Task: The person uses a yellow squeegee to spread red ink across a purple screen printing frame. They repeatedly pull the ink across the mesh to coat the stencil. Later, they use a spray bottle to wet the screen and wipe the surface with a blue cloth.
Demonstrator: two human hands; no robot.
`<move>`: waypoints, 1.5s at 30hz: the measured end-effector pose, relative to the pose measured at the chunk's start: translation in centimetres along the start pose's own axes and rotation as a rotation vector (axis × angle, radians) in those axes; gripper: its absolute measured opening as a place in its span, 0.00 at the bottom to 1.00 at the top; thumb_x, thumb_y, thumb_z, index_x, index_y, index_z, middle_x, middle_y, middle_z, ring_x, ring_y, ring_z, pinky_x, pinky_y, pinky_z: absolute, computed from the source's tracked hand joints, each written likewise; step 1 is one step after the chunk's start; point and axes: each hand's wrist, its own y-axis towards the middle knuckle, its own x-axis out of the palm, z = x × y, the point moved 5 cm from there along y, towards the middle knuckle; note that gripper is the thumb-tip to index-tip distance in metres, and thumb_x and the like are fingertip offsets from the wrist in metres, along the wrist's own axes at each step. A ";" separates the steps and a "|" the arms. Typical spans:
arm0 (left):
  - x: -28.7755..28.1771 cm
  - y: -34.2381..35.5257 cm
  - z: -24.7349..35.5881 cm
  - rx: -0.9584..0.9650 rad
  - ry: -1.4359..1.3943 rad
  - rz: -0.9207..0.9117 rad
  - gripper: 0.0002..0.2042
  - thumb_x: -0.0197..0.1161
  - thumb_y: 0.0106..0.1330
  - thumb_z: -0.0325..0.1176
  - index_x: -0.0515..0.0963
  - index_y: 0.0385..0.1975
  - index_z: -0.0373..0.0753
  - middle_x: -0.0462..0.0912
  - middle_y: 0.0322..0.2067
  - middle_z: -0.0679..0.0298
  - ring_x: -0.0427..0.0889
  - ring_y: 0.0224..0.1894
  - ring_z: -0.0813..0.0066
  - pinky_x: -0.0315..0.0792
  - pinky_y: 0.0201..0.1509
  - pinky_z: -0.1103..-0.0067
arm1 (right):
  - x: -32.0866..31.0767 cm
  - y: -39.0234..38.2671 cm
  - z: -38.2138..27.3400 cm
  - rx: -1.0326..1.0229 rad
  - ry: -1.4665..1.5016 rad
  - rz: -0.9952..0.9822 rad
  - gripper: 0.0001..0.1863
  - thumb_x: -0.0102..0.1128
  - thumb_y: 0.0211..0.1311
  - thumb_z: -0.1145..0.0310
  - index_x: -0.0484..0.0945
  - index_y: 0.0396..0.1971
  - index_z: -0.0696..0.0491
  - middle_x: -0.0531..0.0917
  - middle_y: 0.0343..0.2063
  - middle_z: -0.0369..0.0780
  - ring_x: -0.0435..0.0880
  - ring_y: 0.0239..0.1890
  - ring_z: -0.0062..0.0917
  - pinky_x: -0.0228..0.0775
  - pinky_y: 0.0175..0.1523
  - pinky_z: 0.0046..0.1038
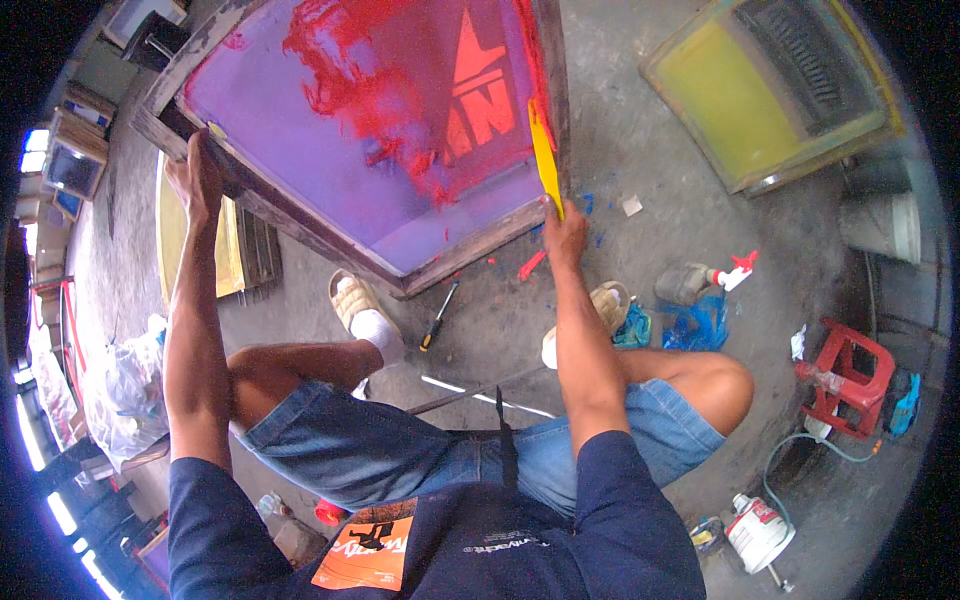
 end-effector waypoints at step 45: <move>0.2 -0.6 1.1 -0.106 -0.082 0.008 0.18 0.57 0.55 0.42 0.76 0.26 0.28 0.76 0.20 0.60 0.73 0.23 0.72 0.68 0.30 0.74 | -1.8 1.9 -1.7 0.028 -0.033 0.020 0.22 0.55 0.58 0.49 0.76 0.32 0.57 0.79 0.26 0.52 0.77 0.32 0.51 0.65 0.37 0.45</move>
